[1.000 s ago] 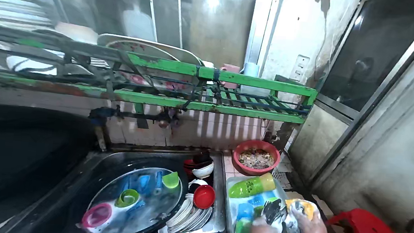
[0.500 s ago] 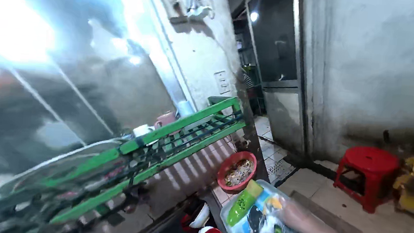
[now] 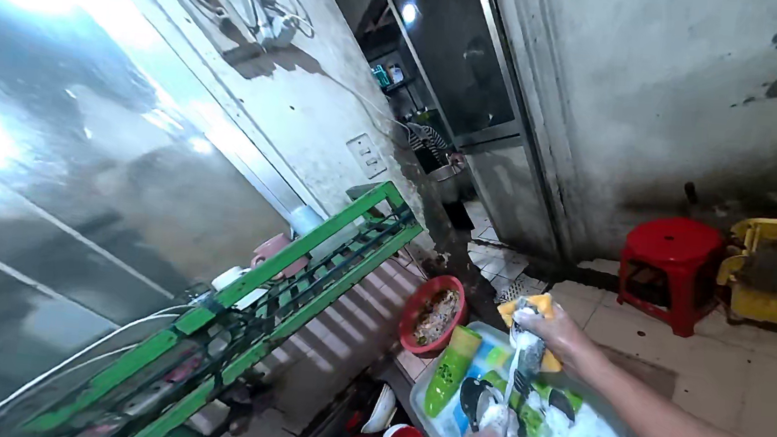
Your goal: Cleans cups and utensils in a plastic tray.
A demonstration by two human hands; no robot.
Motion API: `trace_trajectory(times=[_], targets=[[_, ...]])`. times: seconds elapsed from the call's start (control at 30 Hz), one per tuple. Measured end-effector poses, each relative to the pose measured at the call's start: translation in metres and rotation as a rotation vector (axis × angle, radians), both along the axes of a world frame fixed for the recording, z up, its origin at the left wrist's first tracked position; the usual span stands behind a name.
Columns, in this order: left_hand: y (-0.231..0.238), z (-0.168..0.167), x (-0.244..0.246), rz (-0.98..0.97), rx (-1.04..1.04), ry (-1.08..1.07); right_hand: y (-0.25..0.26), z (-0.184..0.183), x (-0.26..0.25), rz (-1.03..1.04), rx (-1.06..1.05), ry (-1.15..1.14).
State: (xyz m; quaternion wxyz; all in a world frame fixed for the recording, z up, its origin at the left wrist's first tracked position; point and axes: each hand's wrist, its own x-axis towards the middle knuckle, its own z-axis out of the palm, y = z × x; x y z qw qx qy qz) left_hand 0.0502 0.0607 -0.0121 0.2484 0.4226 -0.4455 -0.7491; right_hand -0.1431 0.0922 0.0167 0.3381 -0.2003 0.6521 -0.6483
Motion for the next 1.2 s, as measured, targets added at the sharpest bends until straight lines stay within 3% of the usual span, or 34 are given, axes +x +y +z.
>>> trace_trajectory(times=[0.13, 0.27, 0.37, 0.47, 0.57, 0.7, 0.8, 0.9, 0.97, 1.1, 1.2], targets=[[-0.001, 0.01, -0.014, 0.04, -0.069, -0.106, 0.004, 0.0, 0.044, 0.205, 0.137, 0.036], [-0.008, 0.009, -0.005, 0.065, -0.032, -0.006, 0.007, 0.012, 0.017, 0.261, 0.232, 0.179], [-0.019, 0.008, 0.003, 0.161, -0.026, 0.114, 0.012, 0.023, 0.014, 0.601, 0.454, 0.383], [-0.02, 0.002, 0.007, 0.115, -0.09, 0.09, 0.008, 0.011, 0.044, 0.937, 0.563, 0.605], [-0.024, -0.004, 0.009, 0.049, -0.117, 0.079, 0.004, -0.01, 0.065, 1.069, 0.581, 0.715], [-0.055, 0.009, 0.008, 0.122, 0.052, 0.264, 0.024, -0.025, 0.075, 1.209, 0.654, 0.781], [-0.073, 0.021, 0.015, 0.105, 0.108, 0.213, 0.032, -0.024, 0.057, 0.971, 0.646, 0.699], [-0.063, 0.021, 0.013, -0.02, 0.105, 0.022, 0.027, 0.005, 0.037, 0.611, 0.421, 0.385], [-0.045, 0.021, 0.003, -0.093, 0.071, -0.107, 0.023, 0.019, 0.034, 0.529, 0.287, 0.257], [-0.025, 0.014, -0.007, -0.217, -0.029, -0.189, 0.016, 0.034, 0.043, 0.548, 0.341, 0.513], [-0.03, 0.017, 0.004, -0.234, 0.032, -0.052, 0.013, 0.03, 0.031, 0.322, 0.294, 0.363]])
